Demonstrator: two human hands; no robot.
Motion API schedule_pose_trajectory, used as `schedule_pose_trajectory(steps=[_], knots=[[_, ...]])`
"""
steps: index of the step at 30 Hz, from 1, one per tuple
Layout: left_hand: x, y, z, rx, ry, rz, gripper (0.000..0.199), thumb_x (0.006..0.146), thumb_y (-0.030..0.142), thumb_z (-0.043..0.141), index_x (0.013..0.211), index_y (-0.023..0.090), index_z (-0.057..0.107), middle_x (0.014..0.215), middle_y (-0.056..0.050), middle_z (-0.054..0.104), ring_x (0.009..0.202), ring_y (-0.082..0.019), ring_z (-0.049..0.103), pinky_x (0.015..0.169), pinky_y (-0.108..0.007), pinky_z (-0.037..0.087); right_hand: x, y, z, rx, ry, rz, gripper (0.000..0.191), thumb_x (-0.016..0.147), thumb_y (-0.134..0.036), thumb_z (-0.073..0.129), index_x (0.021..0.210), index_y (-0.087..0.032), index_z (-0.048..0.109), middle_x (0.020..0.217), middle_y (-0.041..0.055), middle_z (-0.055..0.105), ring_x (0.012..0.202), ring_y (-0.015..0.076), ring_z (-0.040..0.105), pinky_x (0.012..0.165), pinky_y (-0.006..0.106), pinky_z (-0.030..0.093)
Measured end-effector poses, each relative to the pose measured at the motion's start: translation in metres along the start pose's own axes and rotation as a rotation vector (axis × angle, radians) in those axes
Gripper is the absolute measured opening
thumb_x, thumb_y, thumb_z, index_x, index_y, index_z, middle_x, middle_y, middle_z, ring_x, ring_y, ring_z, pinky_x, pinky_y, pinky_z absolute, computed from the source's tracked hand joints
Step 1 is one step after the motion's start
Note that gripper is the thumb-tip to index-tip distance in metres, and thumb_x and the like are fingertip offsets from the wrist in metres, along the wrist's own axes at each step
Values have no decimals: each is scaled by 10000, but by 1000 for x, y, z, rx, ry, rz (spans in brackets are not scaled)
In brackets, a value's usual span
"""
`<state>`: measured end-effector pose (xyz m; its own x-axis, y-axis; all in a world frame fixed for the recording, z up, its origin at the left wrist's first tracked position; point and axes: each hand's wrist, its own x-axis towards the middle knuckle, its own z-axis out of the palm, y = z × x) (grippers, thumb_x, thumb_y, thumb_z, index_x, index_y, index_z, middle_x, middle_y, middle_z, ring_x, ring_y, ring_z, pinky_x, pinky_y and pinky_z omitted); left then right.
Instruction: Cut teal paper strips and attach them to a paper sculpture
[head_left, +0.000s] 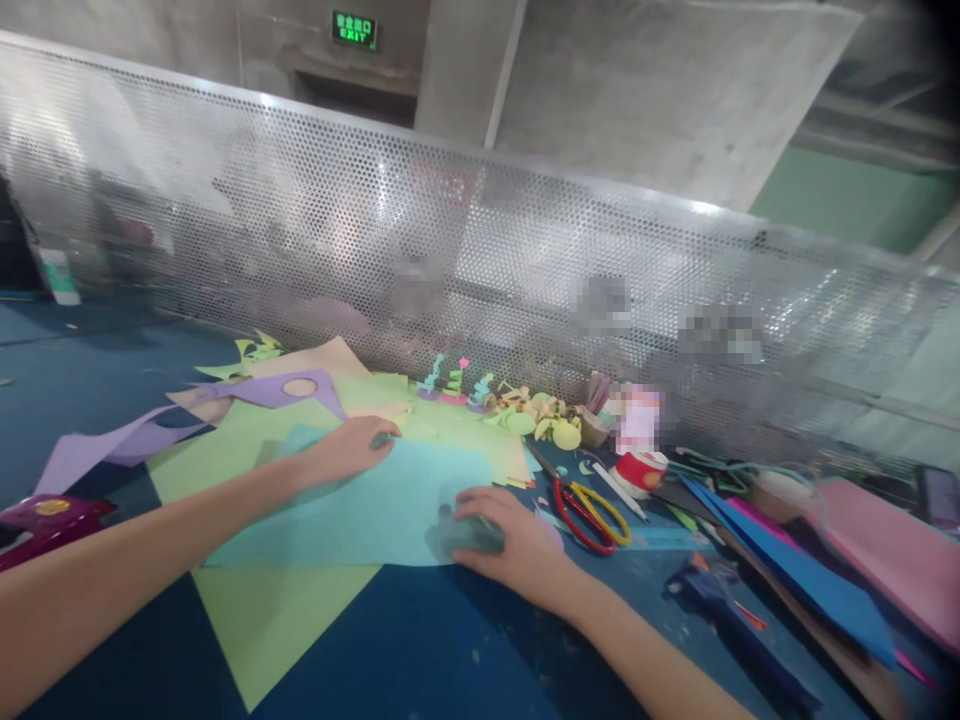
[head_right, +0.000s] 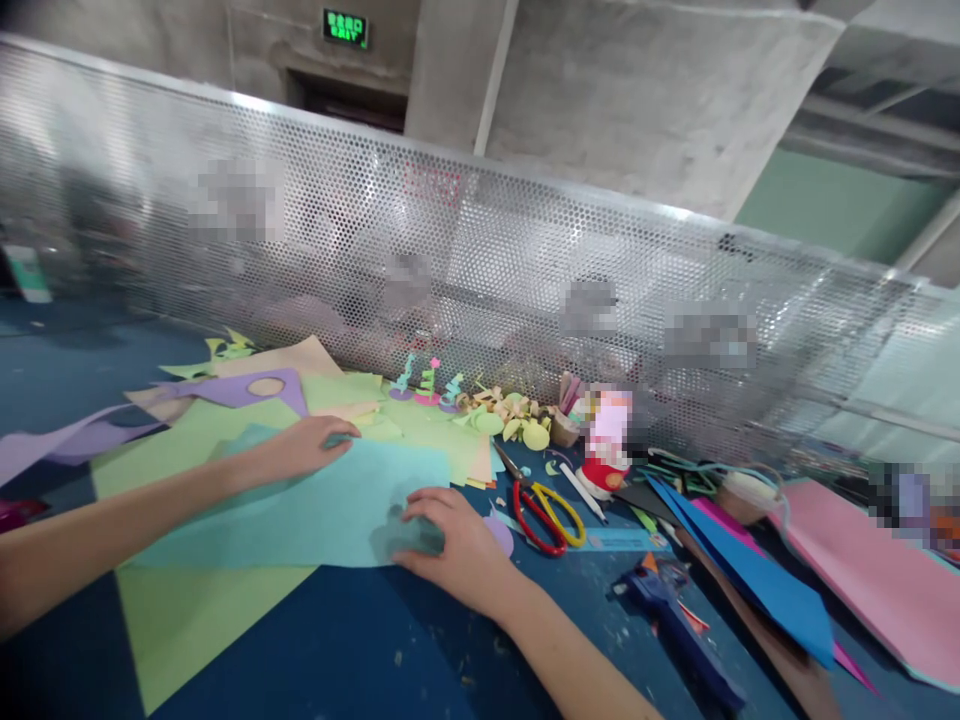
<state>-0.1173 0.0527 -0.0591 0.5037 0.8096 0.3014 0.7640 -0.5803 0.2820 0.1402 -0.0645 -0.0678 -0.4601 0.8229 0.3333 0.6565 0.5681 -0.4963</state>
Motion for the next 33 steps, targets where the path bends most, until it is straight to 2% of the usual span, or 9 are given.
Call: schedule_pose_trajectory(steps=[8, 11, 14, 16, 18, 21, 24, 28, 33], knots=[[1, -9, 4, -12, -3, 26, 334, 822, 317, 400, 1021, 163, 619, 1034, -77, 658, 970, -218, 582, 884, -323, 392, -2, -2, 0, 27, -64, -77, 324, 703, -385, 687, 982, -248, 598, 1056, 25, 620, 999, 175, 542, 878, 298, 412], [1, -8, 3, 2, 13, 39, 323, 818, 308, 406, 1024, 174, 616, 1025, -77, 644, 979, -218, 564, 894, -330, 375, -1, -3, 0, 4, -58, -115, 231, 757, -349, 645, 954, -236, 603, 1021, 20, 636, 969, 158, 549, 864, 278, 412], [-1, 7, -3, 74, 91, 69, 298, 807, 314, 435, 998, 189, 626, 1049, -91, 599, 1037, -251, 505, 919, -373, 330, 0, -3, 1, -3, -36, -139, 112, 846, -288, 539, 910, -230, 611, 961, 10, 659, 920, 135, 568, 836, 249, 417], [-5, 25, -8, 68, 96, 124, 264, 814, 338, 445, 920, 196, 641, 973, -73, 612, 994, -232, 517, 904, -351, 330, 1, -1, 2, -19, -6, -135, 120, 869, -264, 501, 877, -226, 615, 916, 7, 666, 882, 130, 577, 810, 238, 422], [-12, 46, -13, -19, -50, 176, 282, 830, 388, 429, 836, 197, 637, 796, -34, 626, 807, -178, 562, 775, -282, 381, 1, 0, 4, -46, 13, -116, 122, 868, -258, 501, 851, -222, 616, 870, 7, 664, 848, 135, 579, 781, 239, 424], [-25, 72, -16, -145, -307, 252, 301, 755, 502, 525, 841, 234, 631, 760, 11, 620, 681, -142, 557, 611, -226, 370, 0, 1, 5, -58, 18, -71, 122, 865, -254, 504, 827, -214, 612, 833, 10, 653, 818, 140, 576, 746, 239, 426], [-34, 84, -14, -173, -395, 279, 230, 707, 419, 607, 841, 234, 629, 733, 26, 610, 649, -127, 547, 566, -207, 348, 0, 0, 6, -45, 24, -31, 118, 860, -257, 509, 813, -212, 607, 810, 8, 641, 794, 136, 576, 723, 232, 428], [-31, 79, -12, -225, -418, 261, 147, 732, 303, 578, 828, 218, 649, 735, 15, 628, 644, -120, 551, 576, -199, 361, 0, -1, 5, -54, 23, -8, 119, 857, -265, 508, 811, -214, 606, 802, 7, 635, 783, 136, 574, 709, 232, 427], [-19, 58, -20, -407, -634, 190, 218, 724, 374, 596, 849, 217, 682, 784, -8, 683, 700, -135, 597, 624, -195, 409, 1, -1, 8, -128, 77, 47, 158, 838, -314, 529, 737, -211, 591, 726, 1, 600, 724, 142, 558, 652, 237, 415]])
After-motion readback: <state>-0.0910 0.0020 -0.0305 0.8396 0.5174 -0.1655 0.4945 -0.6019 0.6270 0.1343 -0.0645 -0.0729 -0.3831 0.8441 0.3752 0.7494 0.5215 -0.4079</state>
